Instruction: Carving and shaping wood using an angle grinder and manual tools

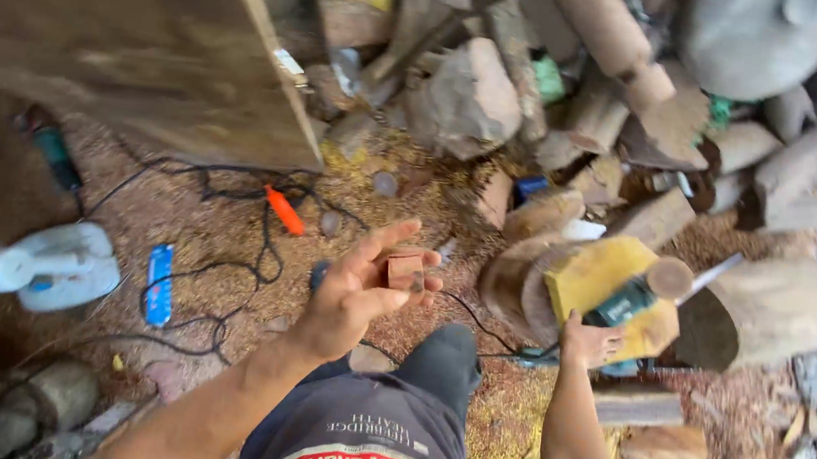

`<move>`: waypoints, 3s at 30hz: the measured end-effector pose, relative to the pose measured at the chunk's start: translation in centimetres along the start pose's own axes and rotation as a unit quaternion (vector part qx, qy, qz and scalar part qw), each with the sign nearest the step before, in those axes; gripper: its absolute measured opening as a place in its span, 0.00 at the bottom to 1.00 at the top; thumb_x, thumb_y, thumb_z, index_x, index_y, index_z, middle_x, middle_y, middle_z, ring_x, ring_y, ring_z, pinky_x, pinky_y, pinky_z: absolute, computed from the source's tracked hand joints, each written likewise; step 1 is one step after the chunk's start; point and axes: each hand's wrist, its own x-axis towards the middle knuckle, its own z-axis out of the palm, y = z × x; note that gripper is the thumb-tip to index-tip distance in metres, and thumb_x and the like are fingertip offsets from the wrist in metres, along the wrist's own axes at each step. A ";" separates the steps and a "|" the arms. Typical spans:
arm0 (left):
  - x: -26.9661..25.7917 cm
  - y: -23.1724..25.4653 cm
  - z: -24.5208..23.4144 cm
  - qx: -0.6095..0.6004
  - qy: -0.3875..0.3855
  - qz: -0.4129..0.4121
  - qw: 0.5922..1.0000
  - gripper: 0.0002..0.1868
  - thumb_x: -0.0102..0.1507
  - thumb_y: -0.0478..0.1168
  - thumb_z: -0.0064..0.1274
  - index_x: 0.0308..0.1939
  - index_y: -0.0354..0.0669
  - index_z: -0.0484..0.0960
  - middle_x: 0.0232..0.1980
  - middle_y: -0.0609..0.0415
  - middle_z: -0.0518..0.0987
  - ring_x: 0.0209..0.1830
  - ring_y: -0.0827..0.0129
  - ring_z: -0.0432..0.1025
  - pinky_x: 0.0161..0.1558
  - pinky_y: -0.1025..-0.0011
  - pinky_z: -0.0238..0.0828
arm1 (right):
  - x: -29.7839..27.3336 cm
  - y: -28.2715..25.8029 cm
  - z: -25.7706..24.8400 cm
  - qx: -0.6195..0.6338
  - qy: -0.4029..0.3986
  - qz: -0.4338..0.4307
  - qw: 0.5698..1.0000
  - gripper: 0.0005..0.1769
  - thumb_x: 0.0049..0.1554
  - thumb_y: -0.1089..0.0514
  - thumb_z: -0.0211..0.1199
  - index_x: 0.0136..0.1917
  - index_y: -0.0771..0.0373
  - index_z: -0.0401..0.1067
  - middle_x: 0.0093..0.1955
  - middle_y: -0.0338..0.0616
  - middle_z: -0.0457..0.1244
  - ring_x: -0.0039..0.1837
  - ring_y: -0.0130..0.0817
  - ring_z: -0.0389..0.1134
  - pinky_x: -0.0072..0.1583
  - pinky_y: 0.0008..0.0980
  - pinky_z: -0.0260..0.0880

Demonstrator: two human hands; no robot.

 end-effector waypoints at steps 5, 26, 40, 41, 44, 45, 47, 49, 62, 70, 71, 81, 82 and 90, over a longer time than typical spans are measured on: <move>-5.5 3.6 -3.3 0.151 0.043 0.111 0.981 0.39 0.65 0.24 0.41 0.81 0.43 0.51 0.69 0.37 0.73 0.61 0.57 0.76 0.63 0.60 0.76 | -13.9 -15.6 -6.3 0.310 -0.194 -0.267 0.892 0.23 0.59 0.52 0.69 0.61 0.69 0.73 0.56 0.54 0.69 0.57 0.44 0.71 0.60 0.41 0.73; -23.9 -1.5 -10.1 0.244 0.549 0.304 0.740 0.18 0.67 0.31 0.55 0.61 0.32 0.77 0.51 0.47 0.87 0.50 0.71 0.82 0.51 0.75 0.79 | -50.8 -31.3 -15.6 0.203 -0.634 -0.660 0.347 0.05 0.62 0.69 0.63 0.51 0.72 0.76 0.44 0.47 0.72 0.45 0.28 0.73 0.47 0.26 0.77; -35.9 12.1 -34.4 0.365 0.511 0.175 0.758 0.08 0.63 0.34 0.54 0.45 0.38 0.75 0.34 0.45 0.79 0.31 0.54 0.77 0.34 0.64 0.73 | -73.2 -41.7 -2.5 0.082 -0.721 -0.537 0.430 0.05 0.63 0.64 0.61 0.47 0.69 0.75 0.37 0.48 0.69 0.37 0.31 0.71 0.40 0.31 0.72; -36.0 13.5 -35.7 0.360 0.484 0.203 0.771 0.08 0.64 0.34 0.54 0.45 0.38 0.75 0.34 0.46 0.78 0.31 0.56 0.77 0.34 0.65 0.73 | -73.9 -42.9 -2.4 0.090 -0.768 -0.469 0.426 0.05 0.63 0.62 0.59 0.47 0.67 0.73 0.37 0.47 0.68 0.37 0.32 0.71 0.39 0.32 0.72; -35.5 17.0 -40.1 0.304 0.442 0.253 0.805 0.08 0.65 0.33 0.55 0.47 0.38 0.75 0.35 0.47 0.79 0.32 0.60 0.77 0.35 0.67 0.73 | -76.9 -47.5 -1.2 0.102 -0.834 -0.325 0.435 0.06 0.61 0.58 0.58 0.46 0.63 0.71 0.37 0.45 0.67 0.36 0.34 0.70 0.38 0.35 0.72; -35.1 17.8 -41.4 0.249 0.428 0.270 0.826 0.09 0.67 0.34 0.55 0.49 0.38 0.76 0.37 0.48 0.80 0.32 0.63 0.76 0.35 0.67 0.73 | -77.7 -49.1 -0.7 0.102 -0.853 -0.245 0.450 0.07 0.61 0.56 0.57 0.45 0.62 0.70 0.37 0.45 0.67 0.34 0.36 0.69 0.36 0.37 0.72; -34.7 20.1 -44.8 0.174 0.435 0.264 0.843 0.11 0.66 0.34 0.56 0.51 0.38 0.76 0.38 0.50 0.81 0.31 0.65 0.74 0.33 0.68 0.71 | -76.8 -52.1 4.1 0.096 -0.828 -0.286 0.472 0.12 0.64 0.54 0.55 0.45 0.64 0.71 0.36 0.46 0.67 0.34 0.36 0.69 0.37 0.36 0.72; -34.6 22.9 -49.1 0.102 0.440 0.259 0.854 0.13 0.66 0.33 0.57 0.54 0.38 0.76 0.40 0.51 0.81 0.29 0.67 0.72 0.31 0.68 0.70 | -78.3 -55.9 7.0 0.090 -0.802 -0.329 0.490 0.16 0.67 0.52 0.54 0.44 0.66 0.73 0.36 0.48 0.67 0.34 0.37 0.69 0.37 0.36 0.73; -26.3 42.7 -70.7 0.282 0.434 0.088 0.851 0.14 0.54 0.36 0.61 0.44 0.41 0.82 0.36 0.46 0.85 0.36 0.57 0.82 0.39 0.64 0.78 | -92.8 -80.4 5.6 0.083 -0.620 -0.654 0.426 0.08 0.53 0.65 0.69 0.48 0.65 0.81 0.43 0.43 0.71 0.44 0.29 0.71 0.48 0.30 0.71; -14.8 56.4 -80.8 0.492 0.210 0.083 0.841 0.13 0.55 0.47 0.65 0.37 0.45 0.84 0.35 0.50 0.83 0.36 0.53 0.80 0.38 0.58 0.75 | -90.7 -88.9 9.6 0.114 -0.566 -0.485 0.657 0.11 0.52 0.61 0.68 0.49 0.66 0.78 0.43 0.44 0.73 0.41 0.28 0.69 0.46 0.28 0.71; -13.3 57.3 -82.8 0.538 0.183 0.122 0.814 0.12 0.57 0.48 0.64 0.38 0.46 0.83 0.37 0.51 0.82 0.38 0.53 0.79 0.39 0.57 0.75 | -91.7 -90.8 10.5 0.126 -0.561 -0.441 0.689 0.12 0.56 0.60 0.62 0.51 0.67 0.77 0.45 0.46 0.74 0.42 0.31 0.69 0.47 0.29 0.70; -10.6 78.7 -107.2 0.398 0.231 0.157 0.874 0.21 0.55 0.53 0.65 0.45 0.43 0.86 0.41 0.45 0.82 0.43 0.51 0.79 0.44 0.61 0.77 | -107.6 -116.0 21.3 0.386 -0.703 -0.203 0.562 0.17 0.62 0.68 0.56 0.65 0.69 0.64 0.56 0.56 0.67 0.57 0.44 0.70 0.59 0.41 0.69; -10.6 80.7 -108.8 0.395 0.240 0.154 0.873 0.21 0.55 0.53 0.65 0.45 0.43 0.86 0.41 0.45 0.82 0.43 0.51 0.79 0.44 0.61 0.77 | -109.5 -118.4 21.2 0.377 -0.710 -0.201 0.560 0.17 0.62 0.68 0.56 0.65 0.69 0.64 0.56 0.56 0.67 0.57 0.44 0.70 0.59 0.41 0.69; -4.6 92.4 -117.7 0.183 0.281 0.007 0.942 0.13 0.66 0.42 0.57 0.48 0.35 0.85 0.34 0.49 0.84 0.31 0.70 0.76 0.36 0.70 0.74 | -118.3 -136.0 18.9 0.340 -0.590 -0.361 0.638 0.14 0.62 0.69 0.60 0.61 0.74 0.74 0.51 0.53 0.69 0.47 0.39 0.69 0.49 0.34 0.70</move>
